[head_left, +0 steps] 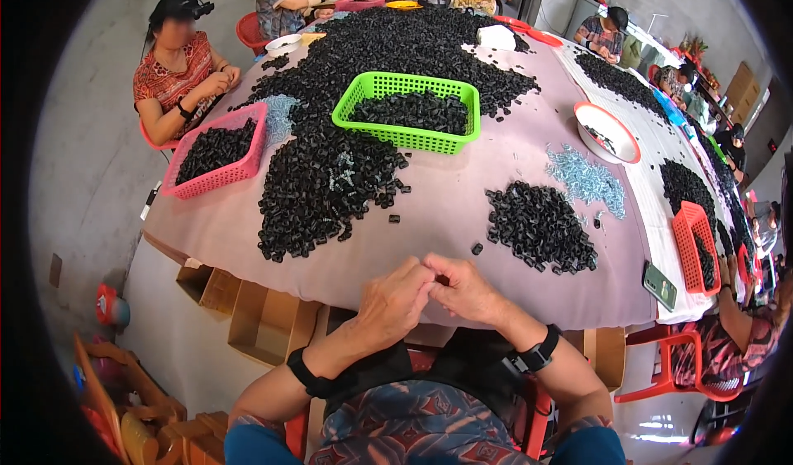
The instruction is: Sorting and assembling small black plastic shoe components at a workstation.
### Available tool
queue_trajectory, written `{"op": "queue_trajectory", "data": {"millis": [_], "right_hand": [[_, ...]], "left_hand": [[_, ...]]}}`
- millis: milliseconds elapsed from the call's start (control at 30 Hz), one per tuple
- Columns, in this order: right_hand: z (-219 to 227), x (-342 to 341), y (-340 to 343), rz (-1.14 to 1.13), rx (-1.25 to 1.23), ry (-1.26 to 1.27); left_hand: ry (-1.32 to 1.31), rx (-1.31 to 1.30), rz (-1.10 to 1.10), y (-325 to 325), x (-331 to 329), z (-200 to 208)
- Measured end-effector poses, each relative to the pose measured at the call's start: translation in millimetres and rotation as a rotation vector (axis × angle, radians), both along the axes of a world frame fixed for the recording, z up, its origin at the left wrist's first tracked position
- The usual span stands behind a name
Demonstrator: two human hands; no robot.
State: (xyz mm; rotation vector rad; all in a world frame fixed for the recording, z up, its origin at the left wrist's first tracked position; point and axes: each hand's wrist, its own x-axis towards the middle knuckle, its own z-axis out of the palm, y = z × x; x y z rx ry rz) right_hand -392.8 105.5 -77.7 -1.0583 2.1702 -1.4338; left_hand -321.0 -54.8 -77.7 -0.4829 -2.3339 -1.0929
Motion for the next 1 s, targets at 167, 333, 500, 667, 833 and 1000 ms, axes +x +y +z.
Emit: {"op": "queue_trajectory", "data": {"millis": [167, 333, 500, 667, 833, 1000], "right_hand": [[-6.2, -7.2, 5.9, 0.040, 0.034, 0.268], [-9.2, -2.4, -3.4, -0.040, -0.215, -0.617], [0.1, 7.4, -17.7, -0.158, -0.552, -1.278], [-24.9, -22.4, -13.1, -0.246, -0.231, 0.079], [1.4, -31.8, -3.4, -0.345, 0.068, 0.407], [-24.6, -43.1, -10.2, -0.271, -0.074, 0.227]], "left_hand": [[0.012, -0.142, -0.053, 4.0, -4.5, 0.8], [0.147, -0.205, -0.047, 4.7, -10.5, 8.6], [0.200, -0.231, 0.019, 3.0, -9.1, 14.0], [0.242, -0.210, 0.019, 3.7, -17.5, 14.9], [0.173, -0.246, 0.062, 2.7, -21.8, 11.5], [0.204, -0.259, 0.089, 10.5, -31.2, 12.8]]}}
